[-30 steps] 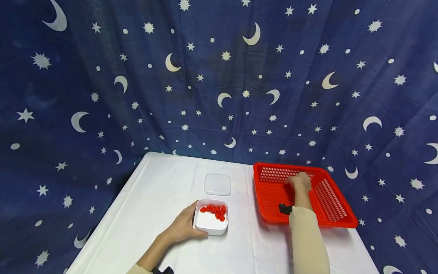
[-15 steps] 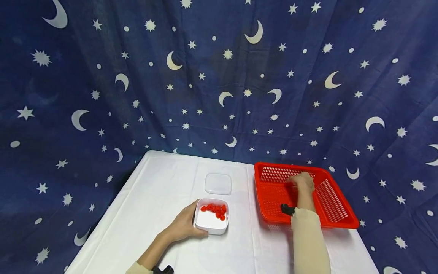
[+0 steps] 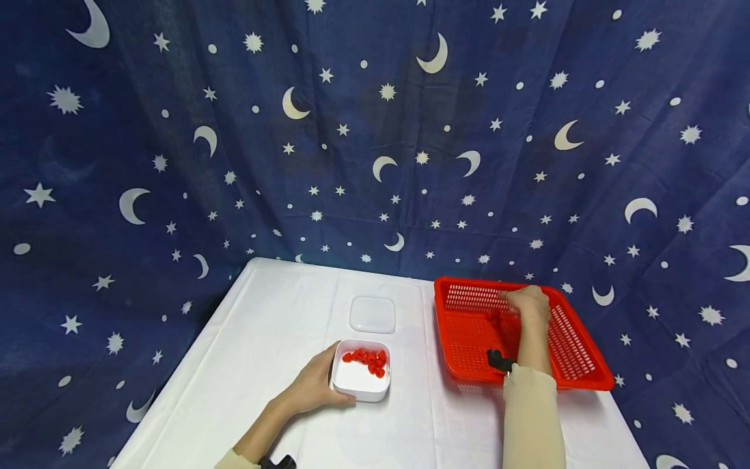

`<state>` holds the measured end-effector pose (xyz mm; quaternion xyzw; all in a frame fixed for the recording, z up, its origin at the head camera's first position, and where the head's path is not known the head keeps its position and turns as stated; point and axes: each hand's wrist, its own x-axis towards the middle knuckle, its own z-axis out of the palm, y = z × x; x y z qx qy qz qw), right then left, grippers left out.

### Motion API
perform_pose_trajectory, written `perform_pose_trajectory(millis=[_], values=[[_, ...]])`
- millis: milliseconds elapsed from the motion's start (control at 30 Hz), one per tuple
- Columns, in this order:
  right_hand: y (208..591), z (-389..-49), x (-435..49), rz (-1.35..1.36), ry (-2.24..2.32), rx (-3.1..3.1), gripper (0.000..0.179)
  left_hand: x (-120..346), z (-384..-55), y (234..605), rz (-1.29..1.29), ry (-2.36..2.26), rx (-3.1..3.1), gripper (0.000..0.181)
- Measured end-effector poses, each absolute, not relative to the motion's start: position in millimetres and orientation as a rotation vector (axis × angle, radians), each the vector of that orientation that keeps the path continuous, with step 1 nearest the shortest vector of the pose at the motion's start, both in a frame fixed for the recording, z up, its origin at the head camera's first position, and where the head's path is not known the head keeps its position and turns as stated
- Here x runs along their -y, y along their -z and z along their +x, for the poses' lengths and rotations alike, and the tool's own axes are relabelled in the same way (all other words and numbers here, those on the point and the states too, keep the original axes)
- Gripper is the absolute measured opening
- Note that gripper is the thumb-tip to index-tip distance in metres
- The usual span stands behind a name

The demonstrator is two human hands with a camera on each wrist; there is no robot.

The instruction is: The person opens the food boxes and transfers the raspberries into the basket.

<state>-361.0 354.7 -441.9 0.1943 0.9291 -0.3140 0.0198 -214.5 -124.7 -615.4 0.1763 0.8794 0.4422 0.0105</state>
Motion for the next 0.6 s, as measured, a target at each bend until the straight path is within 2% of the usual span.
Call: perform_pose_trajectory(millis=[333, 600], values=[[398, -339, -328, 0.428, 1.028, -3.058, 0.060, 126, -216, 615, 0.567, -1.386, -2.752, 0.130], [391, -322, -276, 0.101, 1.182, -3.223, 0.048, 126, -217, 617, 0.580, -1.381, -2.754, 0.129]])
